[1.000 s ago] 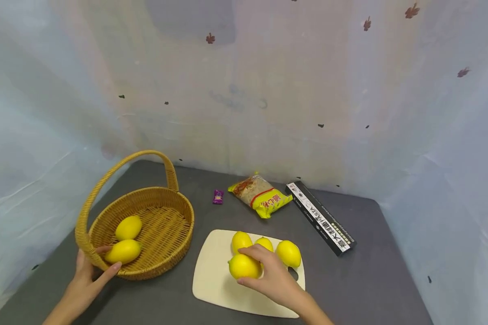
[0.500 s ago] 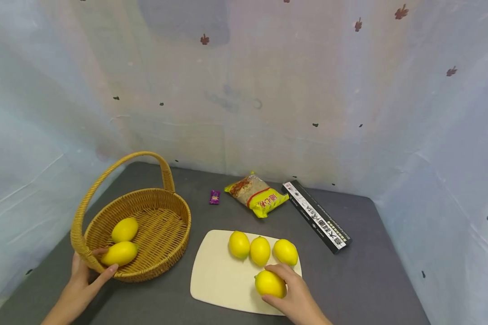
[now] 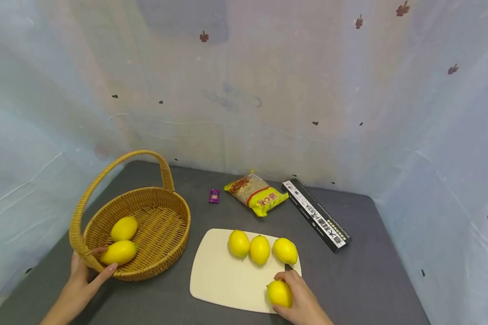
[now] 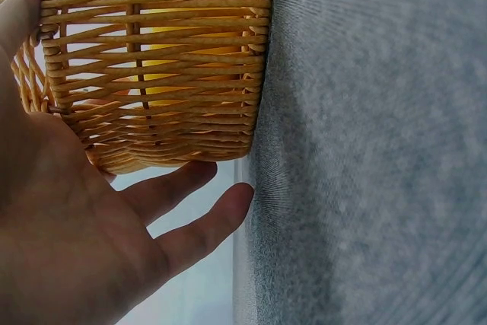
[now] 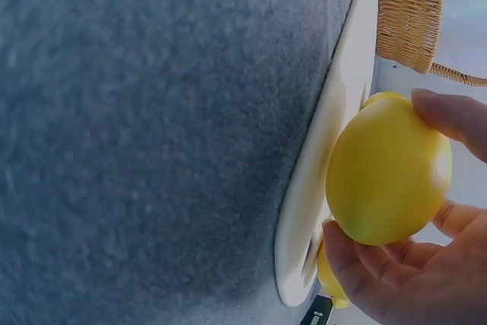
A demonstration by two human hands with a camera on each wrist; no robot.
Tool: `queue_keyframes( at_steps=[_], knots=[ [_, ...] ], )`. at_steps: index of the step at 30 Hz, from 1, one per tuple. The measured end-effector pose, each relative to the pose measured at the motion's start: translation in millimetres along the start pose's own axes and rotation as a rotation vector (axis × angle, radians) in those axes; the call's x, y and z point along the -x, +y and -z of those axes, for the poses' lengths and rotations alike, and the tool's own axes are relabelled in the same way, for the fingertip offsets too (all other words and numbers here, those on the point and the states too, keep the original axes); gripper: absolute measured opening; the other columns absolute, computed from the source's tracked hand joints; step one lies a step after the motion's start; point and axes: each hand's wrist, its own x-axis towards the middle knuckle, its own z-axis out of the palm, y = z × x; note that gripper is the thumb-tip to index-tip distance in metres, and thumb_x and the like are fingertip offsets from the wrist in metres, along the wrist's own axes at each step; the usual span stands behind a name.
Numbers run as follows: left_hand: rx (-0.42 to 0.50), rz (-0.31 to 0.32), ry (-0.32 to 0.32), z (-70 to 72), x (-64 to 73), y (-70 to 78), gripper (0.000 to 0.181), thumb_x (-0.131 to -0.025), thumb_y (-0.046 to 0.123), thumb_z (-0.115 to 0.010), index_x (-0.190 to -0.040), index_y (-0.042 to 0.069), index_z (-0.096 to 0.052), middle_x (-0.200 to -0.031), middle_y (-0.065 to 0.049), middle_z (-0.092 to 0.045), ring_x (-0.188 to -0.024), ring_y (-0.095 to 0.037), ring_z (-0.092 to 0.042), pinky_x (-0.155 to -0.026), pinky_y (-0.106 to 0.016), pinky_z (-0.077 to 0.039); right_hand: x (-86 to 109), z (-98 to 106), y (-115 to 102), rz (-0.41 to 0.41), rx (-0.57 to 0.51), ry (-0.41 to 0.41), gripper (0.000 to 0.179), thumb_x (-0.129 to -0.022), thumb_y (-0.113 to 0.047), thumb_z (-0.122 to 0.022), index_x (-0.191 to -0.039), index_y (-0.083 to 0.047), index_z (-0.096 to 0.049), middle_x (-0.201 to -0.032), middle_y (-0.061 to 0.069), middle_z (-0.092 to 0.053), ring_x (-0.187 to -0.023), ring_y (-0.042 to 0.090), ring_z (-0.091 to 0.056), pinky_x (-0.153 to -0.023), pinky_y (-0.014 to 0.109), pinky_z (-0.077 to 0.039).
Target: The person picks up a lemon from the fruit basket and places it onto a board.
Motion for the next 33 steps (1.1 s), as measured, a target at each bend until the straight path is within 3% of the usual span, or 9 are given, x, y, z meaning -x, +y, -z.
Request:
queue_keyframes(
  at_steps=[12, 18, 26, 33],
  knots=[
    [0.010, 0.001, 0.005, 0.8, -0.4, 0.4, 0.060, -0.101, 0.035, -0.060, -0.143, 0.002, -0.032, -0.156, 0.000, 0.037, -0.140, -0.062, -0.005, -0.085, -0.080, -0.031, -0.9, -0.6, -2.7, -0.120, -0.038, 0.004, 0.055, -0.074, -0.025, -0.089, -0.121, -0.008, -0.064, -0.115, 0.001, -0.056, -0.099, 0.012, -0.053, -0.087, 0.032, -0.049],
    [0.005, -0.001, 0.001, 0.4, -0.5, 0.2, 0.061, -0.102, 0.036, -0.059, -0.144, 0.002, -0.031, -0.157, -0.004, 0.037, -0.139, -0.063, -0.008, -0.084, -0.077, -0.034, -2.0, -2.9, -0.9, -0.151, -0.050, -0.006, 0.055, -0.076, -0.027, -0.087, -0.122, -0.009, -0.064, -0.115, 0.001, -0.056, -0.098, 0.011, -0.053, -0.086, 0.032, -0.049],
    [0.003, -0.002, 0.004, 0.0, -0.6, 0.4, 0.062, -0.101, 0.035, -0.060, -0.144, 0.002, -0.031, -0.158, -0.005, 0.033, -0.134, -0.063, -0.018, -0.084, -0.076, -0.035, -0.8, -5.0, 1.2, -0.127, -0.050, -0.007, 0.059, -0.077, -0.029, -0.086, -0.126, -0.008, -0.062, -0.119, 0.003, -0.057, -0.096, 0.010, -0.051, -0.083, 0.031, -0.048],
    [0.002, -0.002, 0.008, -0.2, -0.4, 0.4, 0.062, -0.101, 0.036, -0.061, -0.144, 0.002, -0.032, -0.158, -0.006, 0.032, -0.135, -0.062, -0.018, -0.085, -0.075, -0.035, 1.5, -5.6, 3.3, -0.096, -0.045, -0.008, 0.064, -0.077, -0.028, -0.087, -0.131, -0.007, -0.059, -0.120, 0.004, -0.057, -0.096, 0.009, -0.051, -0.082, 0.031, -0.048]
  ],
)
